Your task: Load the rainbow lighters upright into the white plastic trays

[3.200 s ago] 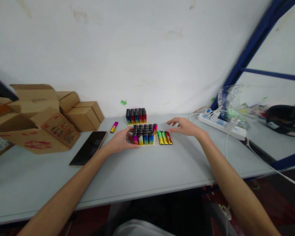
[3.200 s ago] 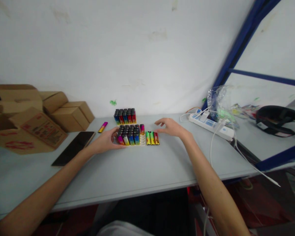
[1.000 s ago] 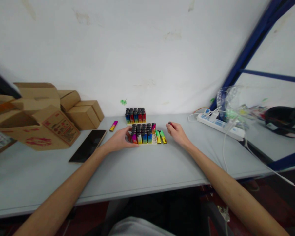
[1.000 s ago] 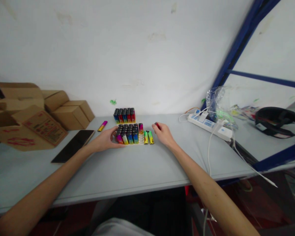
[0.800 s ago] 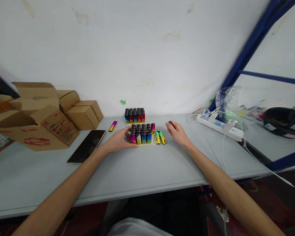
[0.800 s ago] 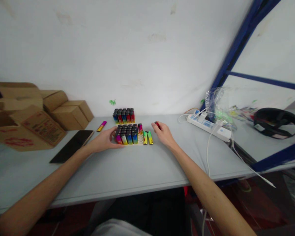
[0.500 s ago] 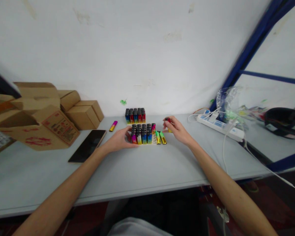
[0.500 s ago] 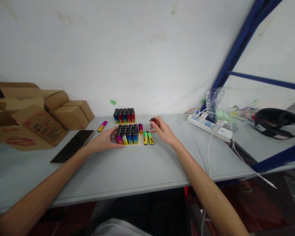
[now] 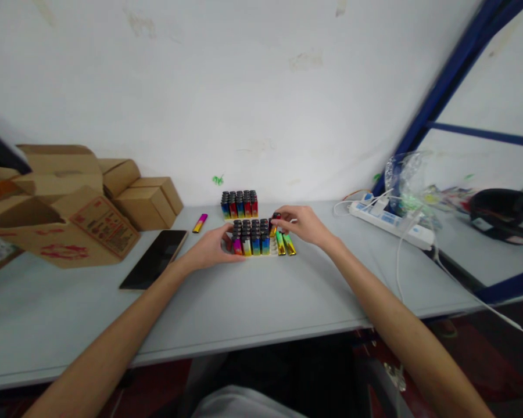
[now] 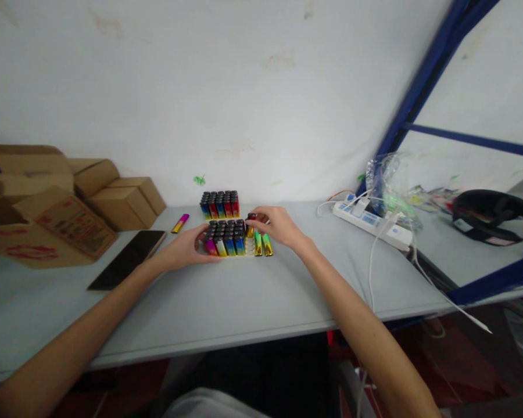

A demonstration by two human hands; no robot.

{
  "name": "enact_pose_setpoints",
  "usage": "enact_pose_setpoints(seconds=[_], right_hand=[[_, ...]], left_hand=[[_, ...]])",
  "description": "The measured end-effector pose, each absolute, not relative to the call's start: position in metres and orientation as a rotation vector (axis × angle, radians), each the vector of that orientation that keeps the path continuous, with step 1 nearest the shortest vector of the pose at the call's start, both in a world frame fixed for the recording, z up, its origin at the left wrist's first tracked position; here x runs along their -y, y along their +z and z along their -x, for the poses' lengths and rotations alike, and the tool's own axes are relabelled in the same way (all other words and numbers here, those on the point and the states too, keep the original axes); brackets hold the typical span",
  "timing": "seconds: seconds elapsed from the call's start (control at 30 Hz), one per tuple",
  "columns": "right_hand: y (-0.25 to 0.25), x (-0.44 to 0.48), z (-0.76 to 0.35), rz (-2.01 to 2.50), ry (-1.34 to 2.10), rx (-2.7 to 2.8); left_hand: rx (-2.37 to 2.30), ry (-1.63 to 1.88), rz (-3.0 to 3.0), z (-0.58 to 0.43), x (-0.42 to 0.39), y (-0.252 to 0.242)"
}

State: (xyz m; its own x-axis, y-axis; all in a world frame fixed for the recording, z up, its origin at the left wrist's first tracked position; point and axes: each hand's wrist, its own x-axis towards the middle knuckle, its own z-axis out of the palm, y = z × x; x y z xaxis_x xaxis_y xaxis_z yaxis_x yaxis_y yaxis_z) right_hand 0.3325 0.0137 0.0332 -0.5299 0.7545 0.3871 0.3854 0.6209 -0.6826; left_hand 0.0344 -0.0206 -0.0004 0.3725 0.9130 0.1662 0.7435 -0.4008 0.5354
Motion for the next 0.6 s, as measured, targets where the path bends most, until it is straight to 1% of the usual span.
enact_pose_setpoints(seconds=[0.07, 0.27, 0.4, 0.6], right_hand=[[0.030, -0.015, -0.332, 0.882, 0.731, 2.163], [0.024, -0.015, -0.332, 0.942, 0.687, 2.144], [0.021, -0.012, -0.331, 0.932, 0.739, 2.121], [0.031, -0.017, -0.338, 0.961, 0.816, 2.205]], left_hand=[[-1.439, 0.631, -2.268, -0.034, 0.020, -0.001], [-1.439, 0.633, -2.264, -0.033, 0.019, -0.003], [-1.428, 0.625, -2.266, -0.033, 0.020, -0.003], [-1.432, 0.615, -2.263, -0.033, 0.020, -0.002]])
